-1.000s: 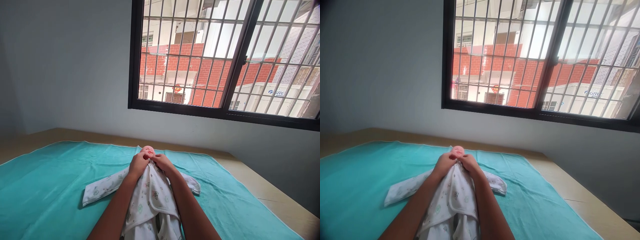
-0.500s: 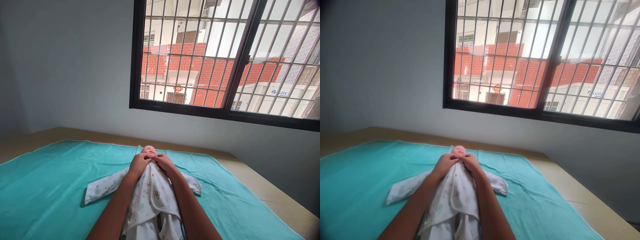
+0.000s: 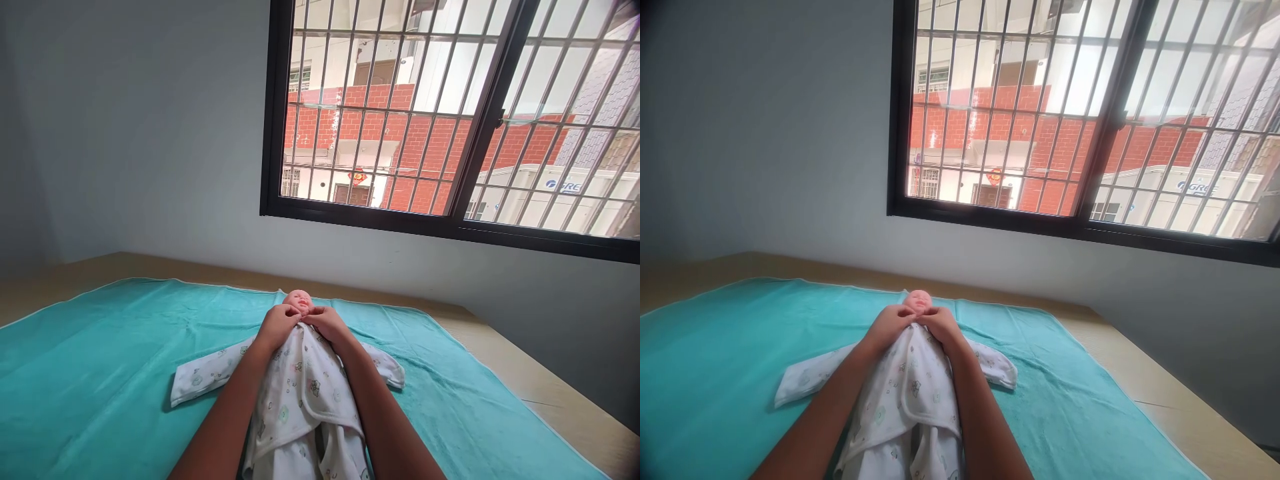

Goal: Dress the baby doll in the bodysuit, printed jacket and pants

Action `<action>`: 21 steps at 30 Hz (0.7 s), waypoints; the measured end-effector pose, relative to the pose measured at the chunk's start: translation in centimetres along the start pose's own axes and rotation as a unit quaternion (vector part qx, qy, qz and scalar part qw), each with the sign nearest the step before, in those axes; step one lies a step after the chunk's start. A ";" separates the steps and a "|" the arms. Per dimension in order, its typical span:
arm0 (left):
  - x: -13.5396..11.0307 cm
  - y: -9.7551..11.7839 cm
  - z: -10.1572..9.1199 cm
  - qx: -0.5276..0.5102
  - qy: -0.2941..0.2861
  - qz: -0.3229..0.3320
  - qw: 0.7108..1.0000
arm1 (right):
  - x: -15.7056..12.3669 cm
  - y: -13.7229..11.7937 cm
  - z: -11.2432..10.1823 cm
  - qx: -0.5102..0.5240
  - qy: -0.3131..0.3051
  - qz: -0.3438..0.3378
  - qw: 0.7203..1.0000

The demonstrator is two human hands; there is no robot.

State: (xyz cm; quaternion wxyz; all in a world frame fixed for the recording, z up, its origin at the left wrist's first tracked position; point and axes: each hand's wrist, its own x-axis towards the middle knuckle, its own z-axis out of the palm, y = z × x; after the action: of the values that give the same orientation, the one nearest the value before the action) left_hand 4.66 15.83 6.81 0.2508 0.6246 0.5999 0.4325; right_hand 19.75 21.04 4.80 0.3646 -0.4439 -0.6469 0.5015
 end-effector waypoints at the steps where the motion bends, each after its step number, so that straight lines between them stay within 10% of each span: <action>1: 0.1 0.0 0.1 -0.002 0.005 -0.005 1.000 | 0.0 0.0 0.0 0.000 0.000 -0.001 1.000; 21: 0.4 -1.0 0.2 -0.106 0.015 -0.040 0.994 | 0.6 0.2 0.4 -0.067 0.060 -0.044 0.995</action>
State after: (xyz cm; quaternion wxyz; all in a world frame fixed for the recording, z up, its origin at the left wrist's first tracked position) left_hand 4.30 16.42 6.01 0.3232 0.5637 0.5790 0.4925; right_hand 19.20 21.49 4.56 0.3935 -0.4676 -0.6753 0.4129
